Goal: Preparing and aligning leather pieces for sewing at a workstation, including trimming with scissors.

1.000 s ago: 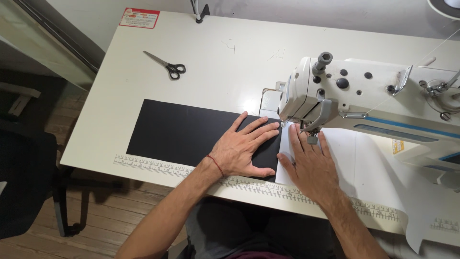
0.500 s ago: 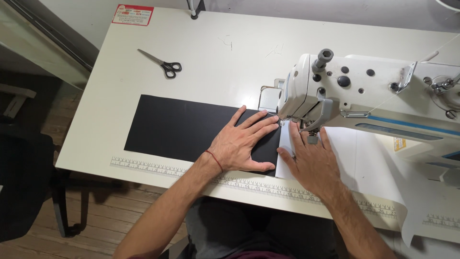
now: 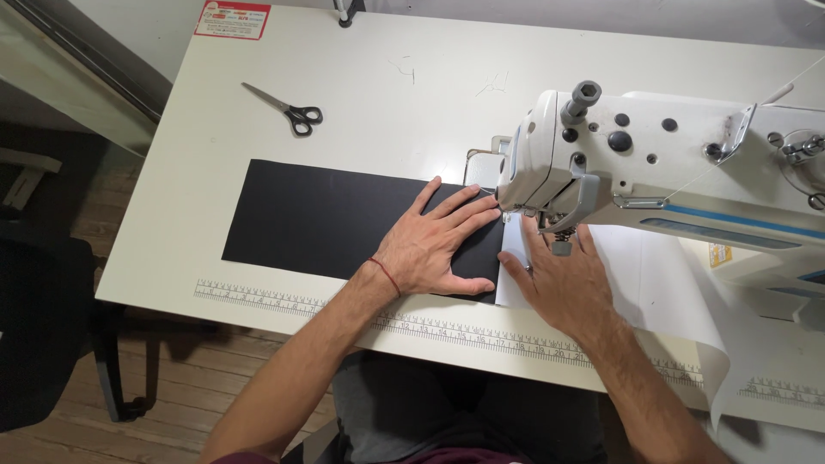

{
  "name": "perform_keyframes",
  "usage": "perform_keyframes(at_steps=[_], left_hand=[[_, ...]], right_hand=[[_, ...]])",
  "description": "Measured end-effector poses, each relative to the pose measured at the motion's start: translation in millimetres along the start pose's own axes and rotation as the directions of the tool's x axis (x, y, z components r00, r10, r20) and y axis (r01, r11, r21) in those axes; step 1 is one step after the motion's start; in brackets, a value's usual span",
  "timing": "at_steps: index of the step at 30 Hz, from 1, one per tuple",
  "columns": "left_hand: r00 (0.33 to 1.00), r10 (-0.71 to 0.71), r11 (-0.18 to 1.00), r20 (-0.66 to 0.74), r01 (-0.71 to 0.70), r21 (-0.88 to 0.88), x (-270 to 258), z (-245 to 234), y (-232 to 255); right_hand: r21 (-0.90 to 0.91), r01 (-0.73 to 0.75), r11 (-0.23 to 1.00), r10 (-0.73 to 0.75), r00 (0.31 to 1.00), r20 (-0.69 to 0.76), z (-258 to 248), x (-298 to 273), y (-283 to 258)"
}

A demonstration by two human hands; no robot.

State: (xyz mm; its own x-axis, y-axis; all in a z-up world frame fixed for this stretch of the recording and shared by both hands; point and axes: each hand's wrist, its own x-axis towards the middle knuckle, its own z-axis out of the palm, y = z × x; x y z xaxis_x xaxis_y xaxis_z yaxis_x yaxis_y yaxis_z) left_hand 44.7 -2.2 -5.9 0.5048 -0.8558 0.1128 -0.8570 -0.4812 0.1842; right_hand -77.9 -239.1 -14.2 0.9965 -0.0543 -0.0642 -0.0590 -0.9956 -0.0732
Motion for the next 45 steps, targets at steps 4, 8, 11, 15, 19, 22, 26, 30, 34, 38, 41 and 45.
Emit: perform_keyframes(at_steps=[4, 8, 11, 15, 19, 22, 26, 30, 34, 38, 41, 45], left_hand=[[1.000, 0.004, 1.000, -0.022, -0.004, 0.003, 1, -1, -1], [0.999, 0.001, 1.000, -0.034, -0.001, 0.015, 6, 0, -4], [0.999, 0.008, 1.000, -0.038, -0.007, 0.023, 6, 1, -5], [0.997, 0.036, 0.999, -0.075, -0.032, 0.044, 11, 9, -10], [0.992, 0.087, 0.995, -0.091, -0.083, 0.047, 22, 17, -18], [0.986, 0.113, 0.987, -0.120, -0.125, -0.098, 33, 28, -25], [0.986, 0.145, 0.989, -0.081, -0.146, -0.001, 32, 19, -25], [0.977, 0.212, 0.977, 0.021, -0.213, 0.022, 34, -1, -26], [0.991, 0.095, 0.992, 0.099, -0.102, 0.068, 39, 2, -3], [0.995, -0.004, 0.999, -0.104, 0.008, 0.039, 37, 16, 6], [0.993, -0.034, 0.999, -0.110, 0.038, 0.036, 39, 15, 5], [0.992, -0.020, 0.999, -0.122, 0.026, 0.041, 39, 13, 1]], right_hand=[[-0.011, 0.033, 0.999, -0.034, 0.997, -0.069, -12, 1, -2], [0.003, 0.038, 0.999, -0.038, 0.997, -0.074, -12, 3, 1], [-0.022, 0.079, 0.997, -0.081, 0.977, -0.196, 5, 0, 6], [-0.032, 0.146, 0.989, -0.144, 0.873, -0.466, 33, 1, 22], [0.186, 0.298, 0.936, -0.199, 0.886, -0.418, 7, -30, -7], [0.046, 0.412, 0.910, -0.348, 0.820, -0.454, 14, -41, -11], [0.077, 0.364, 0.928, -0.316, 0.881, -0.351, 15, -46, -12], [-0.069, 0.383, 0.921, -0.378, 0.838, -0.395, 9, -54, -20], [-0.082, 0.400, 0.913, -0.396, 0.821, -0.412, 15, -69, -17], [-0.102, 0.425, 0.899, -0.423, 0.787, -0.448, 15, -82, -21], [-0.088, 0.438, 0.894, -0.427, 0.778, -0.461, 9, -83, -22], [-0.055, 0.425, 0.904, -0.400, 0.789, -0.466, 3, -83, -24]])
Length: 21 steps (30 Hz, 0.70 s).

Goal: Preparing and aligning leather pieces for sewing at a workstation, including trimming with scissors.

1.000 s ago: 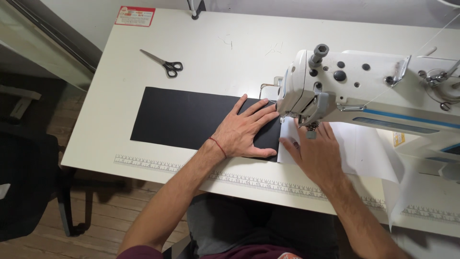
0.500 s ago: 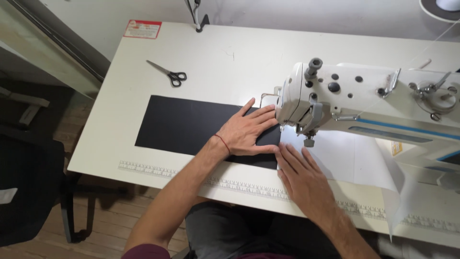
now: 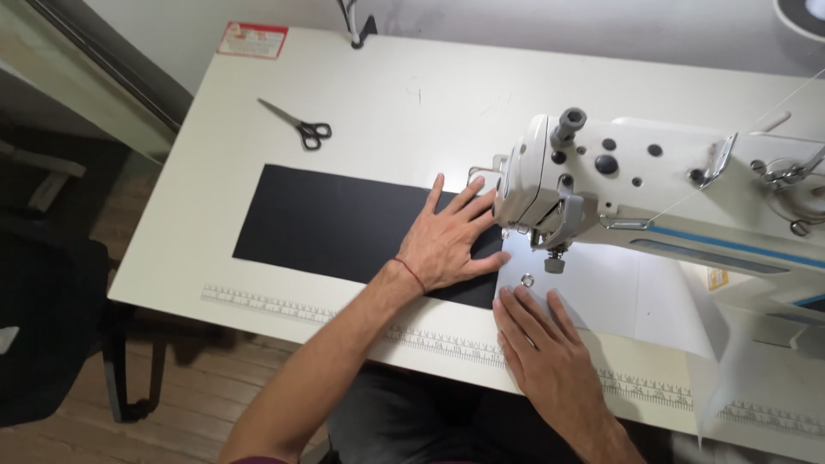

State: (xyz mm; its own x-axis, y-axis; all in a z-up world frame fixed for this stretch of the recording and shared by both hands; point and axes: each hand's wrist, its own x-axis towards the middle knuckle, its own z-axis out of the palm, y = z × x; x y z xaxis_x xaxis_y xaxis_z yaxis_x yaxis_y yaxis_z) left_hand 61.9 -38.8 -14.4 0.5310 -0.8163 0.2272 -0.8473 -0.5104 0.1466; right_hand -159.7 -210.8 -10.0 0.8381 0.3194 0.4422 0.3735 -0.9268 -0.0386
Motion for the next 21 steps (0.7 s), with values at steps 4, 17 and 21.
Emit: perform_keyframes(at_steps=[4, 17, 21], left_hand=[[1.000, -0.005, 1.000, 0.024, 0.005, 0.006, -1.7, -0.1, 0.0], [0.997, -0.041, 0.999, -0.058, 0.042, 0.007, -2.0, -0.1, -1.9], [0.998, -0.055, 0.998, -0.037, 0.056, 0.036, 2.9, 1.8, -4.1]], right_hand=[[0.013, -0.034, 0.999, 0.035, 0.999, -0.020, -4.2, 1.4, -3.7], [-0.053, -0.072, 0.996, 0.075, 0.996, 0.046, -2.6, 0.3, -2.7], [-0.051, -0.099, 0.994, 0.102, 0.993, 0.054, -4.0, 2.1, -2.9]])
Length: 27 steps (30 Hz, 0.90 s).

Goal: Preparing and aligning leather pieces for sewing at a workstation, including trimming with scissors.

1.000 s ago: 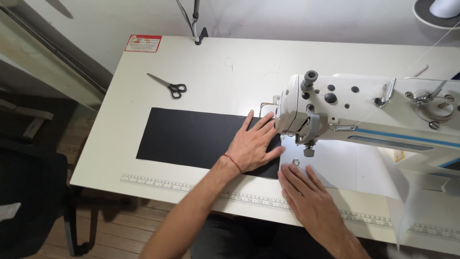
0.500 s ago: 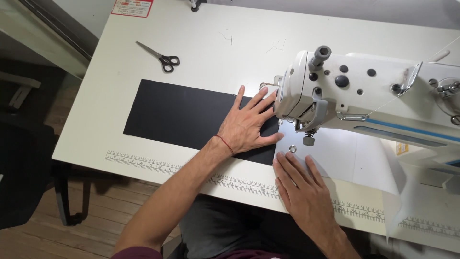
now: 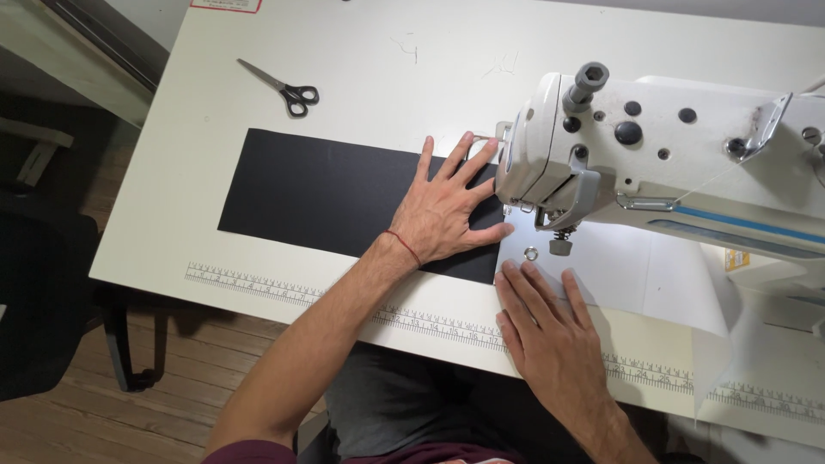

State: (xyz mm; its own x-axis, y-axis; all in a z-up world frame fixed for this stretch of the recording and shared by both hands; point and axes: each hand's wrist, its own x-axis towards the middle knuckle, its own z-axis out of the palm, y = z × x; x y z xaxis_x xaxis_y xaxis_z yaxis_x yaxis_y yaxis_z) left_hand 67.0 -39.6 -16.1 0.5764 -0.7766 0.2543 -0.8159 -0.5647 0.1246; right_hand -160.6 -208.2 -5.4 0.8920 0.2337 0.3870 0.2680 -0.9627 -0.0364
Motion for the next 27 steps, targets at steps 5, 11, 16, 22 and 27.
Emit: perform_keyframes(at_steps=[5, 11, 16, 22, 27], left_hand=[[0.998, 0.044, 0.999, -0.041, -0.044, 0.017, 3, 0, -3], [0.964, 0.265, 0.961, 0.019, -0.263, -0.090, 2, -9, -15], [0.968, 0.250, 0.963, 0.037, -0.244, -0.116, 3, -9, -18], [0.966, 0.253, 0.965, 0.045, -0.249, -0.088, 7, -3, -22], [0.968, 0.247, 0.966, 0.046, -0.241, -0.095, 14, -2, -26]], right_hand=[[-0.019, -0.013, 1.000, 0.013, 1.000, 0.009, 2, 1, 1], [-0.014, -0.024, 1.000, 0.025, 1.000, 0.017, 4, 2, 3], [-0.031, -0.020, 0.999, 0.021, 0.999, 0.027, 1, 5, 1], [-0.045, -0.035, 0.998, 0.037, 0.998, 0.048, 2, 6, 4], [-0.076, -0.025, 0.997, 0.029, 0.998, 0.062, 5, 9, 9]])
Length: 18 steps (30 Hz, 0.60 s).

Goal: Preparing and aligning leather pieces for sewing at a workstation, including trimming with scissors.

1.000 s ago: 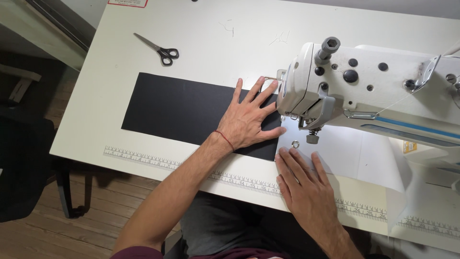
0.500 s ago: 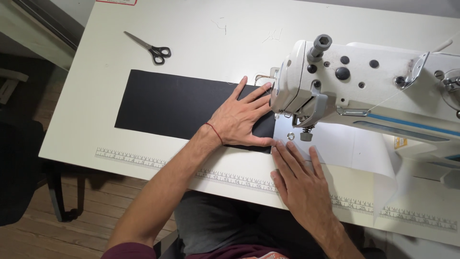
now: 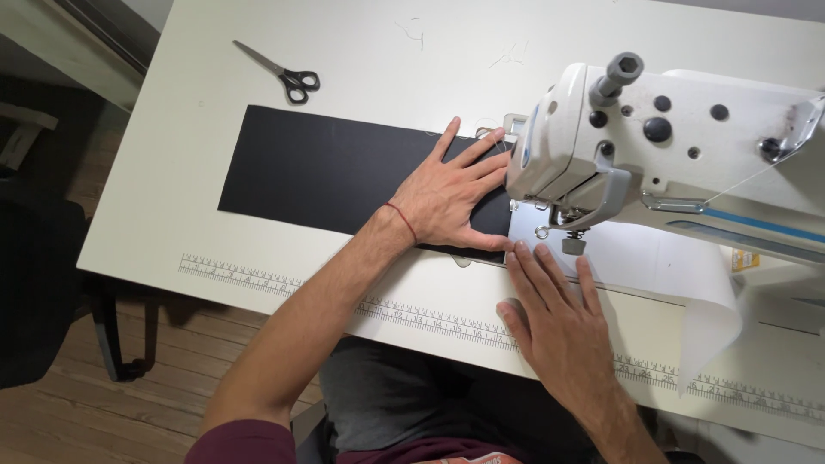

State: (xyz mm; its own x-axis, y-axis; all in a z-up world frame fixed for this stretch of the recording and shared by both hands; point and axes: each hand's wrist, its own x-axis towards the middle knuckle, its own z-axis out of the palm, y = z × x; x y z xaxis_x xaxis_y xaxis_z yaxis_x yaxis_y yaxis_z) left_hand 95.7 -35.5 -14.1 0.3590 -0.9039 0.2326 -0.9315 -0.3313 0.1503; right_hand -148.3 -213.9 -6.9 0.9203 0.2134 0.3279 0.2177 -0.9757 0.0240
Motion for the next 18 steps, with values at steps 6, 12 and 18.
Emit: perform_keyframes(at_steps=[6, 12, 18], left_hand=[[1.000, 0.007, 1.000, 0.022, -0.007, 0.024, 3, 3, -7], [1.000, 0.023, 1.000, 0.012, -0.023, 0.017, 7, 2, -12], [0.958, 0.236, 0.972, -0.161, -0.229, 0.060, 10, 0, -19]], right_hand=[[0.007, -0.029, 1.000, 0.029, 0.999, 0.014, 3, 3, -1], [0.000, -0.034, 0.999, 0.034, 0.999, 0.012, 3, 7, 0], [0.009, -0.044, 0.999, 0.044, 0.998, 0.040, 4, 11, 0]])
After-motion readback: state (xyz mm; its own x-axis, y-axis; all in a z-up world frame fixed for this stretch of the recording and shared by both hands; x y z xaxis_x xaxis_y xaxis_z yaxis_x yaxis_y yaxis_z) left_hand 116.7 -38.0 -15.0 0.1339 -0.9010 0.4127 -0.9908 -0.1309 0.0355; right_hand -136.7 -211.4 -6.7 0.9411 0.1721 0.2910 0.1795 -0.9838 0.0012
